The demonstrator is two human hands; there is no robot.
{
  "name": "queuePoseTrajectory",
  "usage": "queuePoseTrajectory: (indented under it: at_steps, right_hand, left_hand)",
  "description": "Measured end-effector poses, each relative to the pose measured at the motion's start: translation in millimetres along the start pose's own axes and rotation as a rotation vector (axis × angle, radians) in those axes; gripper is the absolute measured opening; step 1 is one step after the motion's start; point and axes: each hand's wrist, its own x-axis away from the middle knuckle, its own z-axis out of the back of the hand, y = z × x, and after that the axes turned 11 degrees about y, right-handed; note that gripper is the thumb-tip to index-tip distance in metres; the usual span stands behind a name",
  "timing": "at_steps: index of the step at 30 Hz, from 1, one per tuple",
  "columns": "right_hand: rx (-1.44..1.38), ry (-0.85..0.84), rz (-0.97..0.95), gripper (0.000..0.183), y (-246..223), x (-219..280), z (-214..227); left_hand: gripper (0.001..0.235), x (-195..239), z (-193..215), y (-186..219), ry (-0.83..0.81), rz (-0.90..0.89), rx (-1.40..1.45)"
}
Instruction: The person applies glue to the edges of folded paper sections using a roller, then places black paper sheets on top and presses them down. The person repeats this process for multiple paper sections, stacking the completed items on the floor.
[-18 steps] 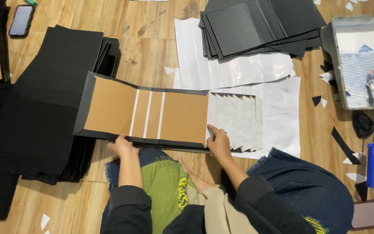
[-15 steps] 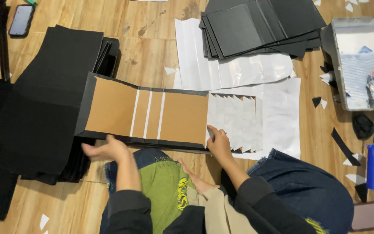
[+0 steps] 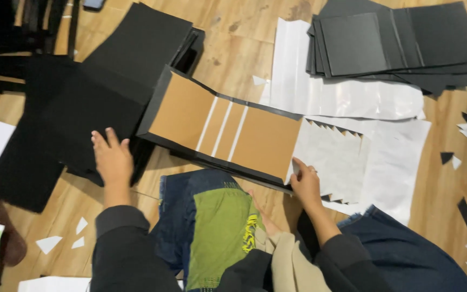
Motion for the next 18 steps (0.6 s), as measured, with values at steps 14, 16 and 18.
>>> queuePoseTrajectory:
  at_steps: [14, 16, 18]
  right_hand:
    - [-0.043, -0.021, -0.059, 0.05, 14, -2, -8]
    - [-0.053, -0.035, -0.059, 0.05, 12, 0, -7]
    - [-0.2, 0.017, -0.017, 0.054, 13, 1, -7]
  left_hand:
    - [0.03, 9, 21, -7, 0.411, -0.512, -0.572]
    - [0.026, 8, 27, -10, 0.42, -0.504, -0.576]
    - [0.018, 7, 27, -16, 0.387, -0.482, -0.546]
